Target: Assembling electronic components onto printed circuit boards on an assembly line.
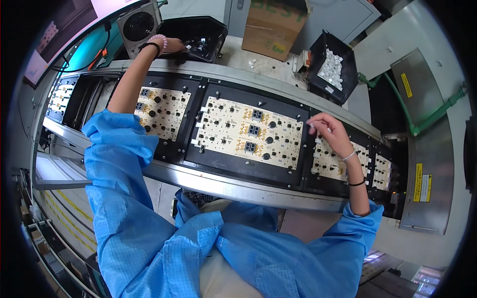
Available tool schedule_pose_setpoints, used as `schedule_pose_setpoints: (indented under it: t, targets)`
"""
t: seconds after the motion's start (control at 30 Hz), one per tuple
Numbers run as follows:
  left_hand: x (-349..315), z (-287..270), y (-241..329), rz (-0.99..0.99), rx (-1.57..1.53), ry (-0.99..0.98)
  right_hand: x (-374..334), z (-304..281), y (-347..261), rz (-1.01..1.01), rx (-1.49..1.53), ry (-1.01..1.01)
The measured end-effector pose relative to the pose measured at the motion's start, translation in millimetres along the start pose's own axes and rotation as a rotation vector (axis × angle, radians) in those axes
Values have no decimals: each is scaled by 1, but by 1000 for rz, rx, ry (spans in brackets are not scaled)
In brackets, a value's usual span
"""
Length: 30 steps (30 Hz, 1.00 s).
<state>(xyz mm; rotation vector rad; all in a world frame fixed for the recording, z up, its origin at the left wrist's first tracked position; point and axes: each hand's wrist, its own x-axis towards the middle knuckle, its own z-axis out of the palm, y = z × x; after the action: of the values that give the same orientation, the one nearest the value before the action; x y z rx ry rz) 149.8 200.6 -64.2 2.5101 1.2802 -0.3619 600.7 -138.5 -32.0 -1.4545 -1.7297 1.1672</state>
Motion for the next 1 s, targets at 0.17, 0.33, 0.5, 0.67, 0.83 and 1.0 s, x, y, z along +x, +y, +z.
schedule_pose_setpoints:
  t: [0.17, 0.33, 0.5, 0.67, 0.83, 1.0]
  targets:
    - [8, 48, -136, -200, 168, -125, 28, 22, -10, -66, -104, -158]
    - [48, 22, -32, -293, 140, -50, 13, 24, -9, 0, -58, -96]
    - [54, 67, -146, -52, -152, 16, 37, 32, -7, -166, -56, -12]
    - [59, 52, -86, -92, -213, 46, 36, 32, 4, 1, 98, 41]
    - [42, 34, -45, -70, -248, -43, 30, 32, -11, 28, 70, 40]
    - [44, 56, -83, -142, -237, 19, 28, 25, -11, 2, -76, -42]
